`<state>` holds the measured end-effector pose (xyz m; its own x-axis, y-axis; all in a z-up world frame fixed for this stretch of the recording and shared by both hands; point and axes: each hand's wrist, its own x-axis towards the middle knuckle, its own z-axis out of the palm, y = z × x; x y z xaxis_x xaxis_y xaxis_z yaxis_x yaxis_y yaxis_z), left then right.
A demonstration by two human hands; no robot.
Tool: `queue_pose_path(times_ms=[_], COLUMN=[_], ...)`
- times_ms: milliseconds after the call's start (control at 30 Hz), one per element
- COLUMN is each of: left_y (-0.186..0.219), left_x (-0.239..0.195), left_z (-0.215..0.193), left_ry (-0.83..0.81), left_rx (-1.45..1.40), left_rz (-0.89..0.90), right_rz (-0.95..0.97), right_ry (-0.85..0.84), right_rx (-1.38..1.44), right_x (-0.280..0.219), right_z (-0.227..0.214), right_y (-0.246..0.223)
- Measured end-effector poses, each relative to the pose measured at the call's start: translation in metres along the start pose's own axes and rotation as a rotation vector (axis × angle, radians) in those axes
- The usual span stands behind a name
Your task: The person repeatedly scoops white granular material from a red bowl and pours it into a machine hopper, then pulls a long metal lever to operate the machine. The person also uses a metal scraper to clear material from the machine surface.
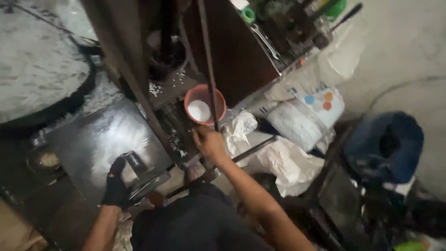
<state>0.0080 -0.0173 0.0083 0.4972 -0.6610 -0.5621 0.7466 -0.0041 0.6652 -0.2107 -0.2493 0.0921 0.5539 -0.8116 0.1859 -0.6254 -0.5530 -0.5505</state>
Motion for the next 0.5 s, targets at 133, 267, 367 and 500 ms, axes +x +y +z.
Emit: queue_pose_path(times_ms=[133,267,367,500], left_y=[0.027,0.077,0.119,0.118], left_x=[-0.019,-0.05,-0.069,-0.066], left_z=[0.038,0.062,0.078,0.103], left_ry=[0.136,-0.173,-0.226,-0.046], left_rx=[-0.165,0.292,0.877,1.655], left_rz=[-0.33,0.148,0.639,0.766], right_rz=[-0.079,-0.061,-0.14,-0.142], right_ry=[0.07,0.006,0.045,0.043], right_rx=[0.053,0.065,0.047,0.044], right_x=[0.002,-0.006,-0.004,-0.002], right_z=[0.0,-0.005,-0.007,-0.005], right_y=[-0.001,0.003,0.001,0.001])
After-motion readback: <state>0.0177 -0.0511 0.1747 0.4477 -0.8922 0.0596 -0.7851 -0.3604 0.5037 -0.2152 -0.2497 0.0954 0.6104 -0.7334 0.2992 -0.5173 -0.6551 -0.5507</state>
